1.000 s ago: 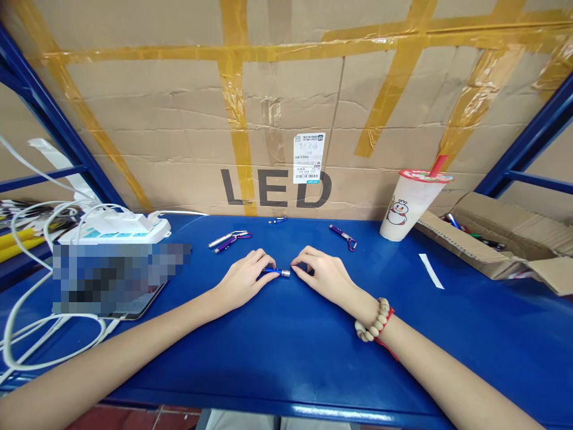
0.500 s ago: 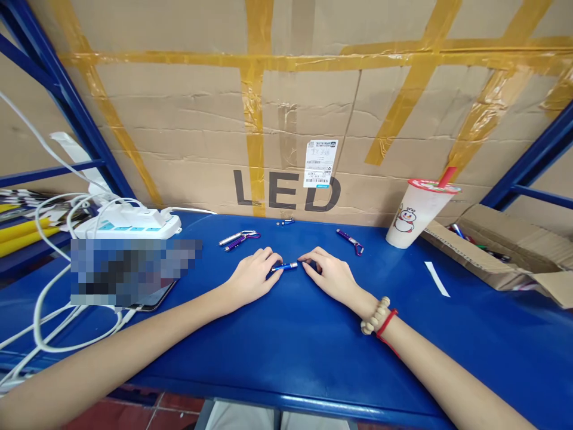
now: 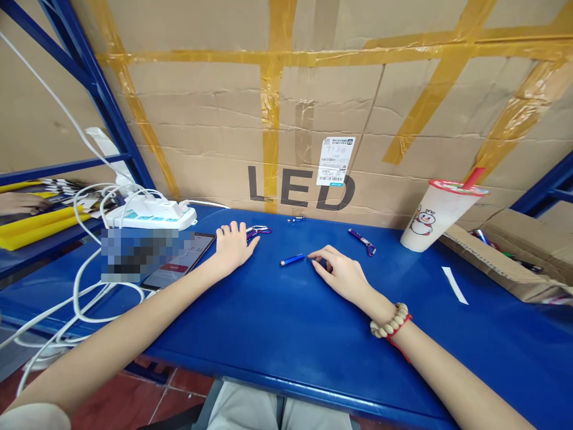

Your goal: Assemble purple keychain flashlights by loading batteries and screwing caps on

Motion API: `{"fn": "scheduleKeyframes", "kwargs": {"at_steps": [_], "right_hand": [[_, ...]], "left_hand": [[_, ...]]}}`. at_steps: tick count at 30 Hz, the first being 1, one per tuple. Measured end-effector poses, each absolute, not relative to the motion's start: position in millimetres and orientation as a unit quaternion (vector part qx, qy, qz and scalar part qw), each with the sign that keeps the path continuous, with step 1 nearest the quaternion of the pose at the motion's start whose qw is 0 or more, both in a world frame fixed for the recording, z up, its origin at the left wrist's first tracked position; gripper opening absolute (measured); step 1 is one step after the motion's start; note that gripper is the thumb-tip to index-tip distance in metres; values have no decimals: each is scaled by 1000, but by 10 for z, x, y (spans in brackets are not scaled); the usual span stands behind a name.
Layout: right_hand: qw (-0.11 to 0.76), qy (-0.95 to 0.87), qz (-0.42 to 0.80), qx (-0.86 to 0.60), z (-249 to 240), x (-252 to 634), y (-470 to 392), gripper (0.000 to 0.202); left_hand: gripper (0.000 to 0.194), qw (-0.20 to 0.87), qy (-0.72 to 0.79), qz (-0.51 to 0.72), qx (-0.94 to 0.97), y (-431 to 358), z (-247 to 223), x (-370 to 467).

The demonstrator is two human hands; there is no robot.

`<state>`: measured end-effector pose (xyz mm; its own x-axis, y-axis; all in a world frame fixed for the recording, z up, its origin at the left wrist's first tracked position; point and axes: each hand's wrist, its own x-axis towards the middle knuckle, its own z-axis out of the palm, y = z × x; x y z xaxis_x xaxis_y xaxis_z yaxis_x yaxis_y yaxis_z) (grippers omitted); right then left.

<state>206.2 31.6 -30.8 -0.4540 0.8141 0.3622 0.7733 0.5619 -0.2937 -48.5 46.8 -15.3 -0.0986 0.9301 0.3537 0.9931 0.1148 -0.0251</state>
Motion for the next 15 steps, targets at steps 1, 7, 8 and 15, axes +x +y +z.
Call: {"fn": "scheduleKeyframes", "kwargs": {"at_steps": [1,7,8,15], "right_hand": [[235,-850,47,-468,-307,2063,315,23],[233,-846,56,-477,-304,2076,317,21],[232,-845,57,-478,-303,2078,319,21],[232,-848,51,-473,-312,2094,328,21]], "left_hand": [[54,146,-732,-112,-656,472,-161,-478],[56,153,-687,-129,-699,459,-150,-426],[55,152,-669,-133,-715,458,-140,-419],[32,124,-550,-165,-809,470,-121,-373]]}}
